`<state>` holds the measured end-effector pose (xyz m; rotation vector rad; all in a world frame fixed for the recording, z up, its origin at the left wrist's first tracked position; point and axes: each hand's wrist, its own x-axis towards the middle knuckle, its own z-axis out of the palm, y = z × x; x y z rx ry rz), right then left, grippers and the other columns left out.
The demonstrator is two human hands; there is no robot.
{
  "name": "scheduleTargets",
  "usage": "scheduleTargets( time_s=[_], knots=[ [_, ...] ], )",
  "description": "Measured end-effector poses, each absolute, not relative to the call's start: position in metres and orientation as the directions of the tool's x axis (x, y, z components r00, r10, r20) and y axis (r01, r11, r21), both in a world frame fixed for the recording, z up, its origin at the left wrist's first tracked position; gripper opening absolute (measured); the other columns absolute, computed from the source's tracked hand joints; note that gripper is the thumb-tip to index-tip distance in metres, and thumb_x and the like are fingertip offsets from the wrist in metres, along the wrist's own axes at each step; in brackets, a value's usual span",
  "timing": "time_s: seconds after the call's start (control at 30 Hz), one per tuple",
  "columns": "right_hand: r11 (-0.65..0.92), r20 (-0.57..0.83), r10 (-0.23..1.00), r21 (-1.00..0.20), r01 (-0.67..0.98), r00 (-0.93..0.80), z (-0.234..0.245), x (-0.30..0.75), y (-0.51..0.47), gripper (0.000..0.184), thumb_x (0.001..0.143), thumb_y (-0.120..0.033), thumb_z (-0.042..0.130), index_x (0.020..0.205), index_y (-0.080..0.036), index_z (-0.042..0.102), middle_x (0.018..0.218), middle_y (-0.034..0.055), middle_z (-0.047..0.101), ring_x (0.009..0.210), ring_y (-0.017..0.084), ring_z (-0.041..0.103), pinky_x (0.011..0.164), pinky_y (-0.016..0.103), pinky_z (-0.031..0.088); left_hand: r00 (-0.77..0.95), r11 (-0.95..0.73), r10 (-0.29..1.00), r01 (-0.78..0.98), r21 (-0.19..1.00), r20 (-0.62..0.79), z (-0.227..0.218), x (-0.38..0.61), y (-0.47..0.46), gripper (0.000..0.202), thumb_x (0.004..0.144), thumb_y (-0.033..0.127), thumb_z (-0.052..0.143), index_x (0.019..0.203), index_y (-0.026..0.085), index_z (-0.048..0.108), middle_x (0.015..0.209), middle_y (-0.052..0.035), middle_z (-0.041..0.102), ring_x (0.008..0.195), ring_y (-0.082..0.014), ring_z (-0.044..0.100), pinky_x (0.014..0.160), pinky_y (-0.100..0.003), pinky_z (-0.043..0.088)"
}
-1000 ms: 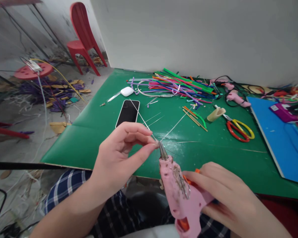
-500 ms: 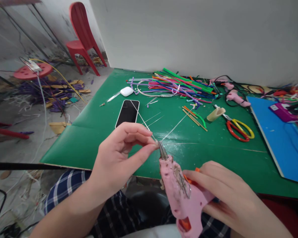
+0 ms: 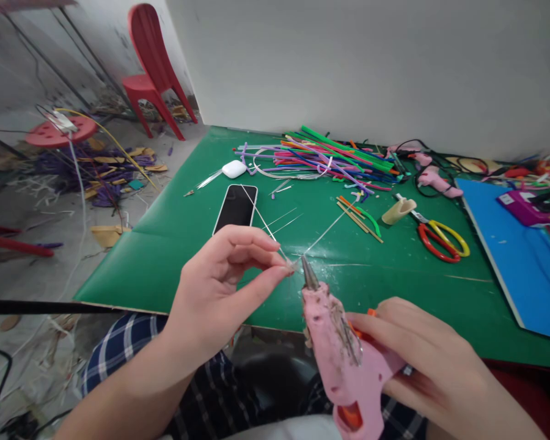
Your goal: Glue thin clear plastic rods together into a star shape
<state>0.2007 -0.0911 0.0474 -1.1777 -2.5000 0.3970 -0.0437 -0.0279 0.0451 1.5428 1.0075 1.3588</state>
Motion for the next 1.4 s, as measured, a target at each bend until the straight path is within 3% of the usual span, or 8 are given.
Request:
scheduleTargets(
  time_s=[0.53,0.83,1.4],
  knots=[
    [0.650,0.208,0.753,-0.384,0.656,-0.625,0.0508,0.2023,-0.0902,0.036,0.088,-0.029,0.056,0.122,-0.020,0.049,0.083,0.0034,0.062,0.074,0.016,0.057,0.061,0.026,0.048,0.066,-0.275,0.959,-0.004,0.961,0.275,0.0446,-0.0438,-0.0254,0.020,0.074,0.014,0.070,0.088,0.023,0.060,0.071,0.0039,0.067,0.066,-0.0109,0.067,0.064,-0.020,0.058],
    [0.657,0.239,0.746,-0.418,0.628,-0.621,0.0484,0.1981,-0.0881,0.034,0.089,-0.027,0.054,0.122,-0.019,0.050,0.085,0.0042,0.063,0.075,0.015,0.058,0.065,0.028,0.050,0.091,-0.253,0.962,-0.058,0.966,0.257,0.0473,-0.0429,-0.0253,0.022,0.075,0.010,0.069,0.088,0.025,0.060,0.072,0.0052,0.067,0.067,-0.0082,0.066,0.064,-0.016,0.056],
    [0.655,0.239,0.747,-0.424,0.626,-0.620,0.0494,0.1982,-0.0892,0.034,0.088,-0.027,0.056,0.121,-0.020,0.051,0.083,0.0032,0.062,0.074,0.015,0.058,0.064,0.026,0.050,0.086,-0.274,0.958,-0.017,0.962,0.274,0.0463,-0.0432,-0.0247,0.020,0.074,0.014,0.070,0.088,0.024,0.060,0.070,0.0039,0.066,0.065,-0.0105,0.066,0.063,-0.020,0.057]
  ],
)
